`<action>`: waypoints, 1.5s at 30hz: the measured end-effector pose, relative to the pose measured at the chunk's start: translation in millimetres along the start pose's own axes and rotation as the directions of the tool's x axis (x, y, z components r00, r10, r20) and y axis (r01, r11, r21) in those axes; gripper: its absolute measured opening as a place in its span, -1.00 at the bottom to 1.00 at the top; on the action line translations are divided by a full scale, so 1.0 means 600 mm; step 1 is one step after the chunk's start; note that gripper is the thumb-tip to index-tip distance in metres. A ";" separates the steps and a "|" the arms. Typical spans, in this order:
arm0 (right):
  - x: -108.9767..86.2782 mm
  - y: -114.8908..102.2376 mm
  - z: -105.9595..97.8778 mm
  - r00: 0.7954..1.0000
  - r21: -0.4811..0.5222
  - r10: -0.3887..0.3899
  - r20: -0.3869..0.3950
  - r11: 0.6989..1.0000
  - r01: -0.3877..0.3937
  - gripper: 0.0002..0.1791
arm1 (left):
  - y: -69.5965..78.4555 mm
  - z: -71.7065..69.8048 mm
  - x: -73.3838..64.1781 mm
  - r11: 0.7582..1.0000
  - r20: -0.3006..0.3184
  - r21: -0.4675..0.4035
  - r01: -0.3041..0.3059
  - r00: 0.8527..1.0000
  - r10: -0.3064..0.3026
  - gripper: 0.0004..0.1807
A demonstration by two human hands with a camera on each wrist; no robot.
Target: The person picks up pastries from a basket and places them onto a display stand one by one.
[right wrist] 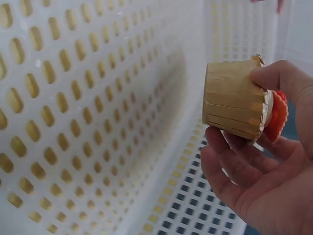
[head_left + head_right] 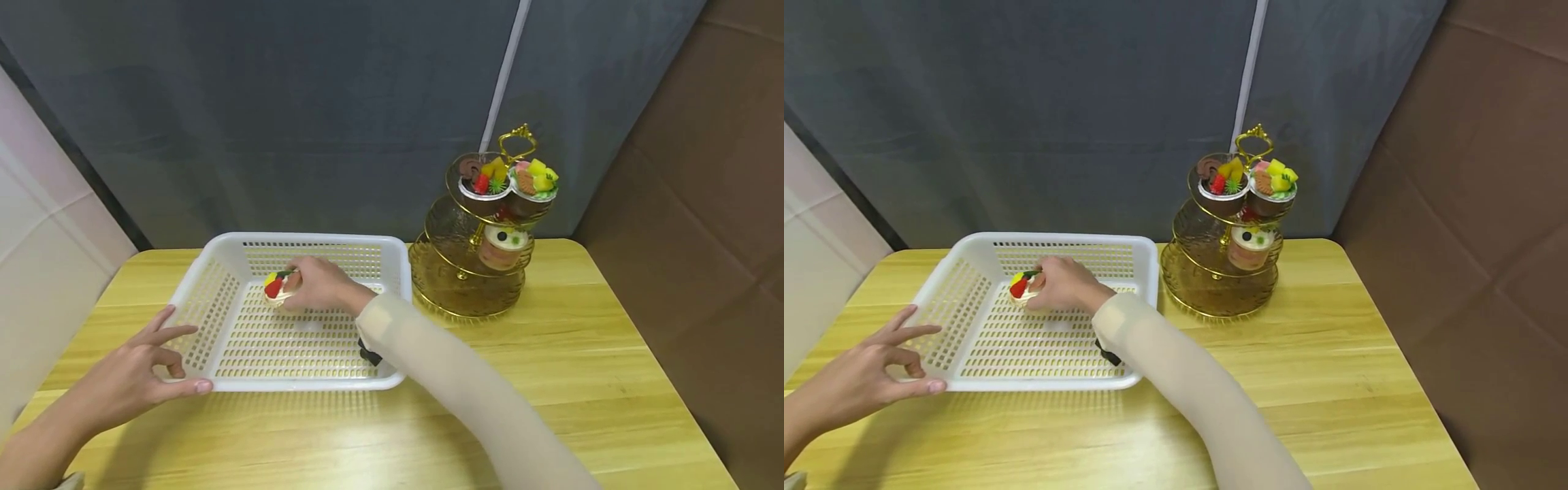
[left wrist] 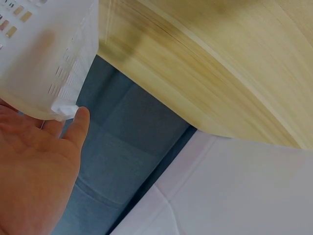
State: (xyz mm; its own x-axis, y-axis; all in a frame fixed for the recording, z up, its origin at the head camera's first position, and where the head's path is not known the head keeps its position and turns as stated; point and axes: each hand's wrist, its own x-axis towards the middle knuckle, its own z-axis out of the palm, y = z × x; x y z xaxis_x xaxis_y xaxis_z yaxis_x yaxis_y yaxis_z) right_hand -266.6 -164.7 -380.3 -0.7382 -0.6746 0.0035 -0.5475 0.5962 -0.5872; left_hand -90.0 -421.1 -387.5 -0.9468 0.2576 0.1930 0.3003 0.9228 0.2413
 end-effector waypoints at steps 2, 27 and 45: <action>-0.003 -0.002 -0.009 1.000 -0.001 -0.012 -0.017 1.000 0.012 -0.26 | 0.000 0.001 0.001 1.000 -0.003 0.002 -0.006 1.000 0.006 -0.59; -0.111 0.012 -0.134 0.978 0.127 -0.073 -0.197 0.987 0.099 -0.27 | -0.002 0.004 0.002 1.000 0.012 0.008 -0.001 1.000 0.001 -0.58; -0.199 0.098 -0.180 0.906 0.098 -0.069 -0.417 0.988 0.120 -0.29 | -0.002 0.004 0.002 1.000 0.012 0.002 0.000 1.000 0.000 -0.59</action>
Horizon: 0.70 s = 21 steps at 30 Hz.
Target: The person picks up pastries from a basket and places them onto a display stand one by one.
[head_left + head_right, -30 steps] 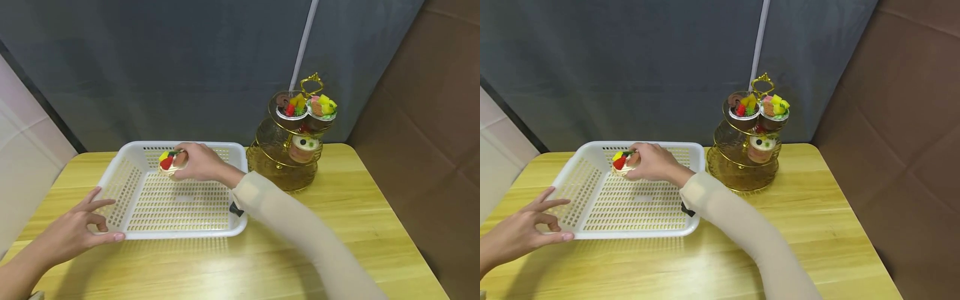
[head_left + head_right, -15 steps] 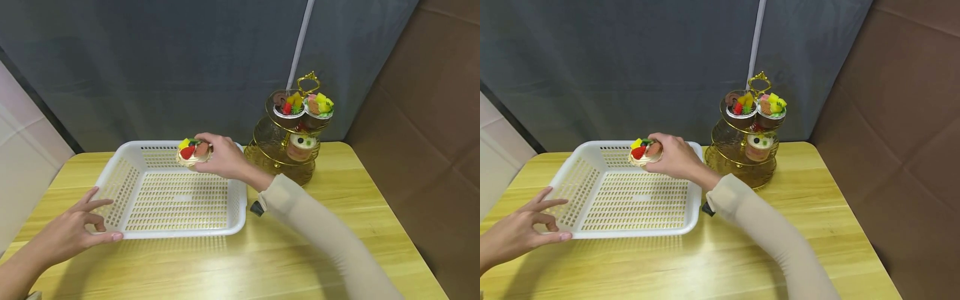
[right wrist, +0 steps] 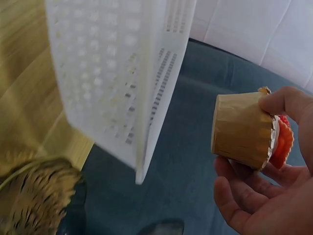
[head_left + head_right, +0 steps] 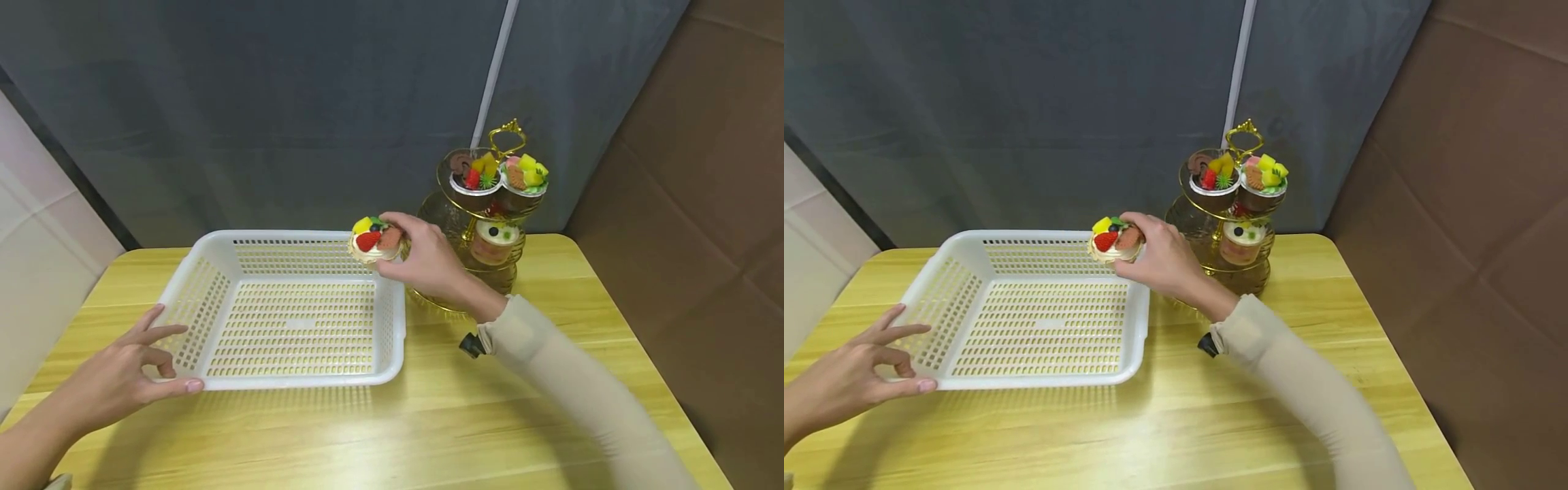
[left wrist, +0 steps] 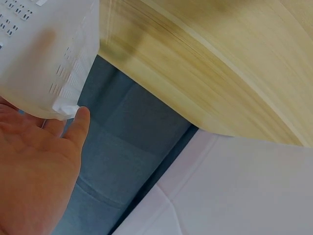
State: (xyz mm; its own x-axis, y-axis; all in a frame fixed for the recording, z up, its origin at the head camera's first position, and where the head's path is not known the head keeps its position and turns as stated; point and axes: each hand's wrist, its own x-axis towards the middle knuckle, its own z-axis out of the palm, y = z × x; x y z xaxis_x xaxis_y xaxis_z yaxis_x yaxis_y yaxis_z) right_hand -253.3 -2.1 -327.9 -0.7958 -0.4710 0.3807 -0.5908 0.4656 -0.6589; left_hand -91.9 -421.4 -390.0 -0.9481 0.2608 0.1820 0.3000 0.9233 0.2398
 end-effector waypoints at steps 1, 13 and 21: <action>-0.004 0.005 -0.005 1.000 -0.009 -0.005 -0.015 1.000 0.005 -0.29 | 0.000 0.000 0.000 1.000 0.001 -0.002 0.001 1.000 -0.001 -0.59; -0.037 0.042 -0.040 0.981 -0.012 0.015 -0.195 1.000 -0.018 -0.30 | -0.005 0.002 -0.001 1.000 0.002 -0.007 -0.006 1.000 0.006 -0.59; -0.052 0.052 -0.054 0.963 -0.047 0.035 -0.267 0.998 -0.050 -0.31 | -0.006 0.006 0.000 1.000 0.004 -0.020 -0.006 1.000 0.006 -0.60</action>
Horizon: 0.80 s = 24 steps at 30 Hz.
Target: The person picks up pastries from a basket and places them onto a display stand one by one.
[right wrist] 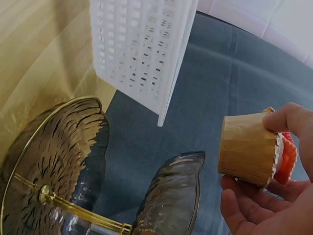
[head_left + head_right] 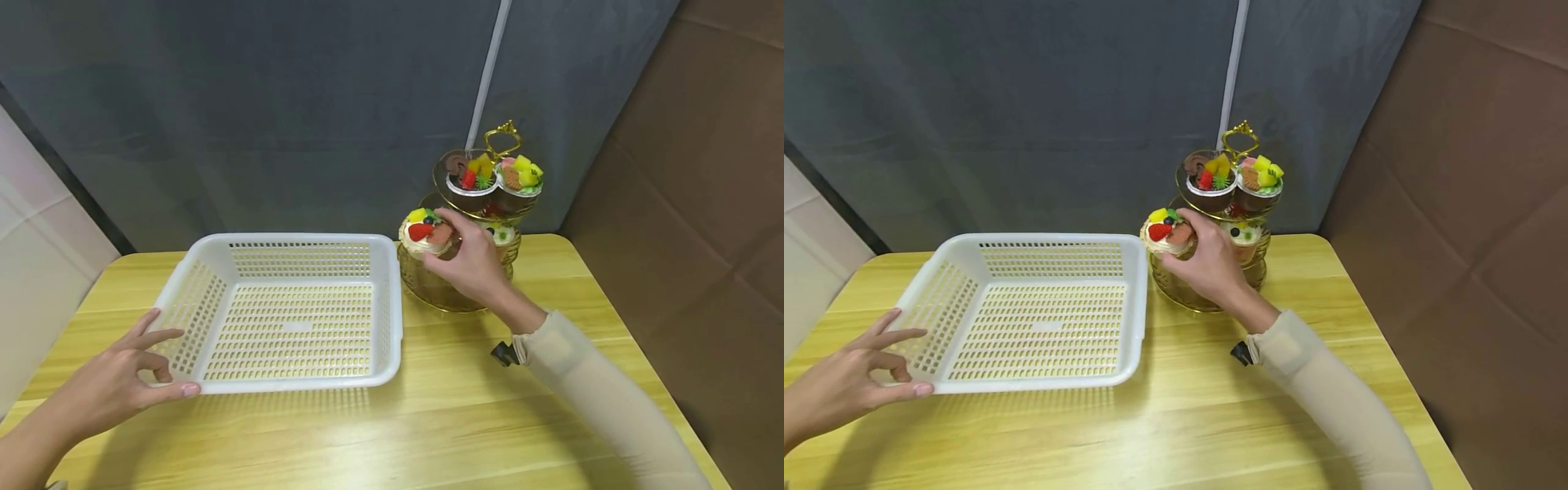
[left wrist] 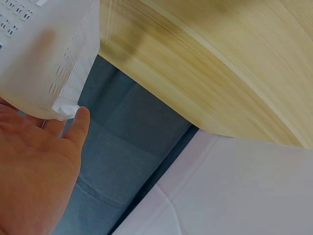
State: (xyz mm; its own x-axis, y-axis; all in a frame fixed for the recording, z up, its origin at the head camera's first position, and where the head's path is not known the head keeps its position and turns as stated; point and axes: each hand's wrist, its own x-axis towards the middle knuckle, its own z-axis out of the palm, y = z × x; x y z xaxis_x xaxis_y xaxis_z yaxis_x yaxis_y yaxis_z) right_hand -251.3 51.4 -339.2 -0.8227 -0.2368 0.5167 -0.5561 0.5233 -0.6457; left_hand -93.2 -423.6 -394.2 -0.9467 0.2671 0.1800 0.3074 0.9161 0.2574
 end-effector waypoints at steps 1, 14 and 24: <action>-0.002 0.002 -0.002 1.000 -0.017 0.003 -0.008 1.000 -0.003 -0.31 | 0.000 0.000 0.000 1.000 -0.001 -0.001 -0.001 1.000 0.001 -0.60; -0.015 0.029 -0.016 0.998 -0.071 -0.010 -0.068 0.997 0.005 -0.35 | 0.002 -0.001 0.002 1.000 -0.002 0.005 0.001 1.000 -0.001 -0.59; -0.017 0.039 -0.018 0.990 -0.037 0.045 -0.132 0.998 -0.050 -0.42 | 0.002 0.001 0.000 1.000 -0.001 0.005 0.015 1.000 -0.015 -0.58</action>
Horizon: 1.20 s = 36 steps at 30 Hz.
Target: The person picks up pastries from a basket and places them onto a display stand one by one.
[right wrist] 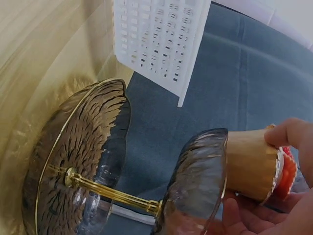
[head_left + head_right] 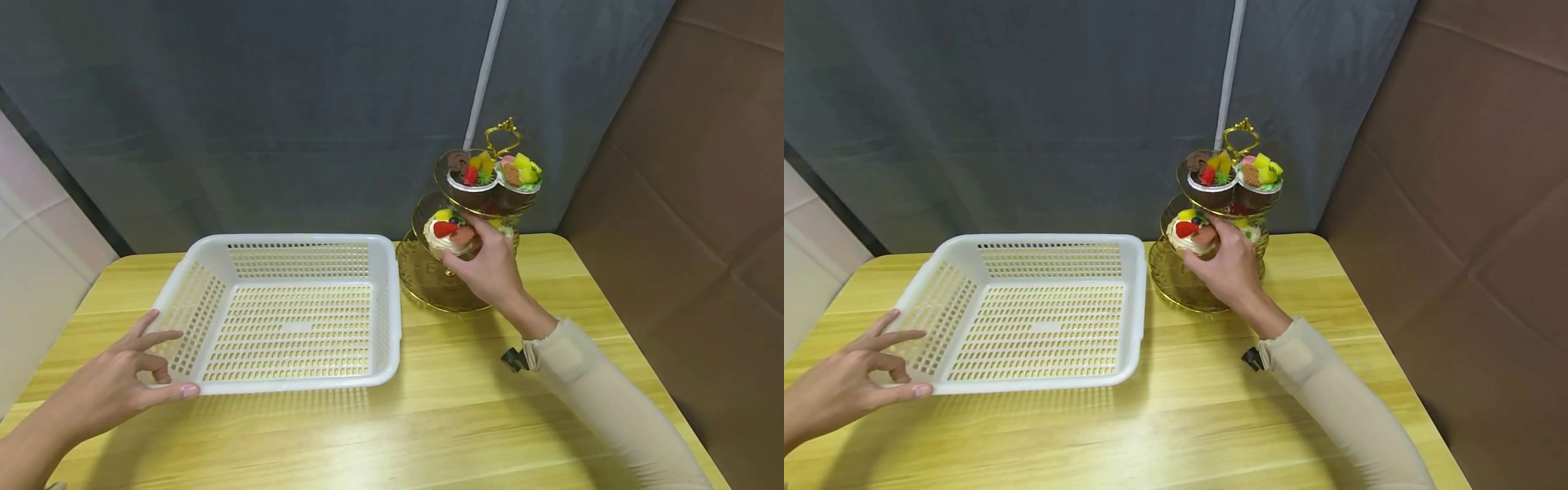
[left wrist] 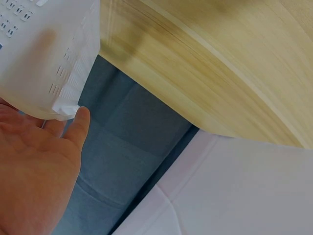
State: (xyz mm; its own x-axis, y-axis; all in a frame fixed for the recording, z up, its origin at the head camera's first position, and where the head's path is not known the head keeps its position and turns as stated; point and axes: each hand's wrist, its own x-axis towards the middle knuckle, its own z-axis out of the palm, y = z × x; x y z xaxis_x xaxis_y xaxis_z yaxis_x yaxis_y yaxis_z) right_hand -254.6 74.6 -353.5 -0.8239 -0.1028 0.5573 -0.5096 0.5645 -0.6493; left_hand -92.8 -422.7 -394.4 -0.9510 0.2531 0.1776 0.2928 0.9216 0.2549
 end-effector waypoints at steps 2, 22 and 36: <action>-0.001 0.002 0.001 1.000 -0.011 0.013 -0.022 1.000 -0.013 -0.42 | 0.000 -0.001 0.000 1.000 0.003 -0.003 0.000 1.000 0.000 -0.58; -0.009 0.003 0.021 0.999 -0.208 -0.007 0.039 0.978 0.015 -0.32 | -0.009 -0.002 -0.001 1.000 -0.006 0.013 -0.025 1.000 0.025 -0.59; -0.028 -0.005 0.008 0.996 -0.232 -0.057 0.065 0.970 0.071 -0.30 | -0.015 -0.011 -0.005 0.998 0.009 0.034 -0.044 0.999 0.044 -0.66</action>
State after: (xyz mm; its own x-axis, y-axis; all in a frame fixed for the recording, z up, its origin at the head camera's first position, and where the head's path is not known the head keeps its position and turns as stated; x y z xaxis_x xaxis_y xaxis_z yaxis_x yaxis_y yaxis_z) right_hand -240.3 71.0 -363.4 -0.8079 -0.1882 0.5585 -0.4952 0.7306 -0.4701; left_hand -91.9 -434.0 -390.7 -0.9381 0.2960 0.1798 0.3311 0.9189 0.2146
